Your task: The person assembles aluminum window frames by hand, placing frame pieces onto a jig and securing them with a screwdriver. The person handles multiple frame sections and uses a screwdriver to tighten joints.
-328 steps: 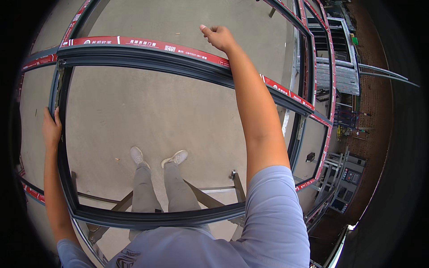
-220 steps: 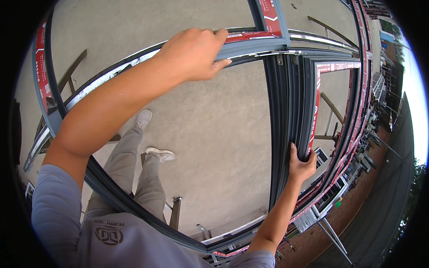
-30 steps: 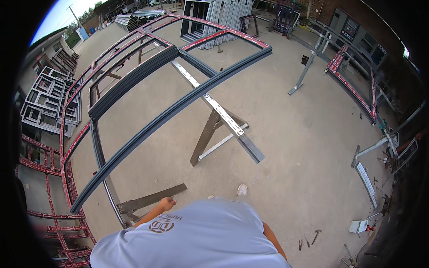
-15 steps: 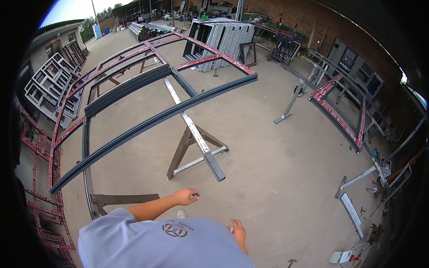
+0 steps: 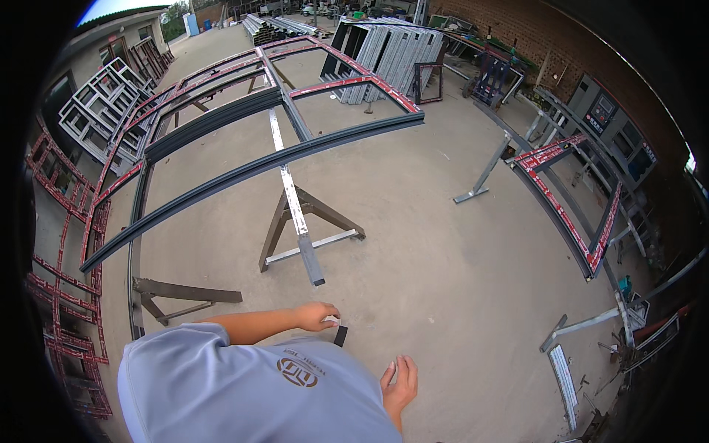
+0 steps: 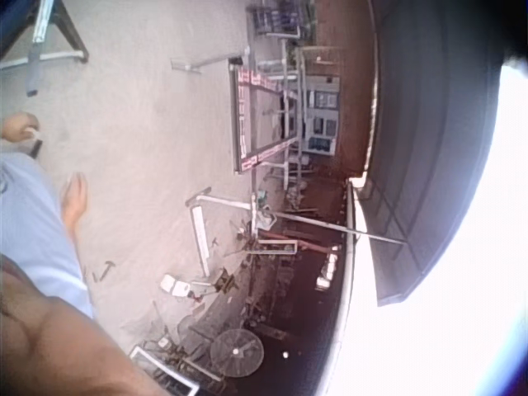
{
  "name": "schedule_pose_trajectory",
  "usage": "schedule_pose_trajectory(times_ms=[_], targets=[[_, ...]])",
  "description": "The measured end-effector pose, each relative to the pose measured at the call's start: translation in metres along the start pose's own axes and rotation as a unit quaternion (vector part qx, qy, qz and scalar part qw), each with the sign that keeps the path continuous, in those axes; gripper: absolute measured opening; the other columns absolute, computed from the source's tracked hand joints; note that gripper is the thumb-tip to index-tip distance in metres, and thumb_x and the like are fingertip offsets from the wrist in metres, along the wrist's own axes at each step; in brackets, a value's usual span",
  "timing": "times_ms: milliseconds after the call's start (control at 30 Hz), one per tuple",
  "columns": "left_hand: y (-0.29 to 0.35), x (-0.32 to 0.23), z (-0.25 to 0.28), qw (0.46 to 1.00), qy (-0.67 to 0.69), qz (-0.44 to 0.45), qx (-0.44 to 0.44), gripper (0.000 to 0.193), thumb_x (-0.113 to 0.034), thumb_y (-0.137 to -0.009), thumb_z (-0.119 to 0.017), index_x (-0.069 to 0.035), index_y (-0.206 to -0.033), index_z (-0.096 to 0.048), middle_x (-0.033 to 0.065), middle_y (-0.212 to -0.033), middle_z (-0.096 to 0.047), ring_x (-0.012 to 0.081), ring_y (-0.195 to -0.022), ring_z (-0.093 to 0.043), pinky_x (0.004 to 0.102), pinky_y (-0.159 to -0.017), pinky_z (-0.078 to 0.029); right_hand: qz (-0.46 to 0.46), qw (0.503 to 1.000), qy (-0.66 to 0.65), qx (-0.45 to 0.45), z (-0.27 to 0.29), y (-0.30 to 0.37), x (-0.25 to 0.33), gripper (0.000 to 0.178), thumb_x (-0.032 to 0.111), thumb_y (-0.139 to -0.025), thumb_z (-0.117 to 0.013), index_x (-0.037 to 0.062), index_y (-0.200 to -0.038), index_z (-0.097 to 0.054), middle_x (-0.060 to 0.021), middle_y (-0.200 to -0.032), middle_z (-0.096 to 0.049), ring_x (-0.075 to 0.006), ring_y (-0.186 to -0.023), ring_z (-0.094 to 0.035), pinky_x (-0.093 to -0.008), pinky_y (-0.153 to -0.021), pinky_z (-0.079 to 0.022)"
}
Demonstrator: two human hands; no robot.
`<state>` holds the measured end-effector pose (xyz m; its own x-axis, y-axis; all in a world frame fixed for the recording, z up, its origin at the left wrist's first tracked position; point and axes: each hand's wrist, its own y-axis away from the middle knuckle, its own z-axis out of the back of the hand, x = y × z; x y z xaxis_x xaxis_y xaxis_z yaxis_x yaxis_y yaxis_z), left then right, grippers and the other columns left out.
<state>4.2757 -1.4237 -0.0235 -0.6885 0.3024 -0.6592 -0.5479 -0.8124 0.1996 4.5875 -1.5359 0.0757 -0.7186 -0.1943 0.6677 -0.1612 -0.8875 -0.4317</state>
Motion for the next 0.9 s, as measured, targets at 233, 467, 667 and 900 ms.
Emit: schedule_pose_trajectory(times_ms=[233,467,667,900], targets=[[-0.105,-0.030,0.045,0.993,0.069,-0.051,-0.076,0.030,-0.030,-0.100,-0.064,-0.006,-0.118,-0.065,0.0155,-0.114,-0.069,0.0376,-0.106,-0.066,0.0482,-0.090,-0.053,-0.060,0.995,-0.081,0.002,-0.053,-0.148,-0.063,0.022,0.005,-0.098,-0.064,-0.0059,-0.116,-0.068,-0.0150,-0.117,-0.067,-0.0245,-0.088,-0.067,-0.0364,-0.077,-0.056],[-0.298,-0.114,0.062,0.949,0.182,-0.221,-0.133,0.028,-0.025,-0.096,-0.067,-0.004,-0.115,-0.064,0.0150,-0.111,-0.067,0.0369,-0.110,-0.065,0.0470,-0.094,-0.052,-0.234,0.966,-0.061,0.094,-0.160,-0.282,-0.246,0.037,0.015,-0.096,-0.068,-0.0082,-0.124,-0.064,-0.0209,-0.120,-0.066,-0.0327,-0.093,-0.069,-0.0391,-0.080,-0.056],[-0.404,-0.167,0.049,0.985,0.166,-0.013,-0.040,0.038,-0.028,-0.086,-0.075,-0.001,-0.111,-0.067,0.0229,-0.117,-0.060,0.0381,-0.100,-0.066,0.0473,-0.091,-0.053,-0.303,0.930,0.036,0.205,-0.213,-0.380,-0.360,0.046,0.016,-0.089,-0.072,-0.0099,-0.126,-0.061,-0.0235,-0.113,-0.070,-0.0325,-0.097,-0.069,-0.0422,-0.086,-0.055],[-0.513,-0.157,0.079,0.969,0.187,0.118,-0.114,0.053,-0.030,-0.084,-0.071,0.010,-0.117,-0.065,0.0335,-0.135,-0.051,0.0457,-0.117,-0.062,0.0478,-0.102,-0.051,-0.181,0.944,0.007,0.276,-0.254,-0.475,-0.364,0.050,0.028,-0.089,-0.072,-0.0023,-0.129,-0.063,-0.0232,-0.122,-0.066,-0.0371,-0.108,-0.068,-0.0452,-0.094,-0.054]])
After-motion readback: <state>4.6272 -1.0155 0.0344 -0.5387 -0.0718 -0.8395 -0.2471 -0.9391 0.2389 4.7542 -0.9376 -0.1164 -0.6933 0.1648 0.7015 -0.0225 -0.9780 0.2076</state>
